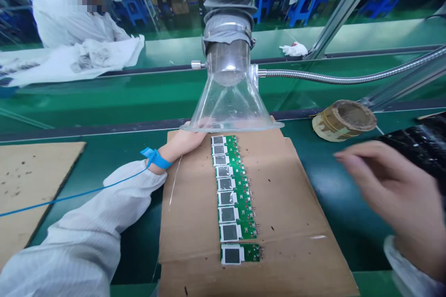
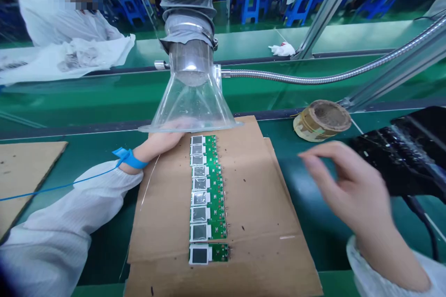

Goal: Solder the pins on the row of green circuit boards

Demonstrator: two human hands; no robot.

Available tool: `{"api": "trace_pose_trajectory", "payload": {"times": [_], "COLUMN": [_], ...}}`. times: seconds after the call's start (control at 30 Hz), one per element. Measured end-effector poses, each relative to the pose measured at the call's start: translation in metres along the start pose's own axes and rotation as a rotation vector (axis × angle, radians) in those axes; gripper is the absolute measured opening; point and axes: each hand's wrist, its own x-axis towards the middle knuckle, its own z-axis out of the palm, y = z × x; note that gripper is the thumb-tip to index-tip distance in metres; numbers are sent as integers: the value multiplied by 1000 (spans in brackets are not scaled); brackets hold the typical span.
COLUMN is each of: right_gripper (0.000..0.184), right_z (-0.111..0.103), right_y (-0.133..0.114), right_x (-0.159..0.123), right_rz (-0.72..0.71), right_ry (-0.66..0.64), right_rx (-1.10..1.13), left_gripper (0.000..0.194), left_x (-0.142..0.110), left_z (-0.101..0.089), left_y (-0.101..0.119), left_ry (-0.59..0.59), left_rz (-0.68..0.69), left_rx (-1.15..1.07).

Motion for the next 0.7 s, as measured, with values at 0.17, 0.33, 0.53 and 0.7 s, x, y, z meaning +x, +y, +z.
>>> {"api": "trace_pose_trajectory", "payload": {"times": [0.17, 0.33, 0.53, 0.7], "right_gripper": [24, 37, 26, 15], "right_z": [81, 142, 145, 146], "right_y": [-27, -47, -69, -71], "right_x": [55, 81, 85, 86], "right_rz": [-270, -309, -362, -292], "right_ry": [-637, -618, -606, -626], "right_rx": [50, -21, 31, -36], "left_gripper": [42, 36, 33, 32], "left_x": [1, -3, -3, -3], "left_z": [3, 1, 0, 2], "left_y": [3, 12, 16, 11], "left_ry": [26, 23, 32, 7], "left_rz": [16, 41, -4, -31], "left_rx": [73, 14, -5, -37]}}
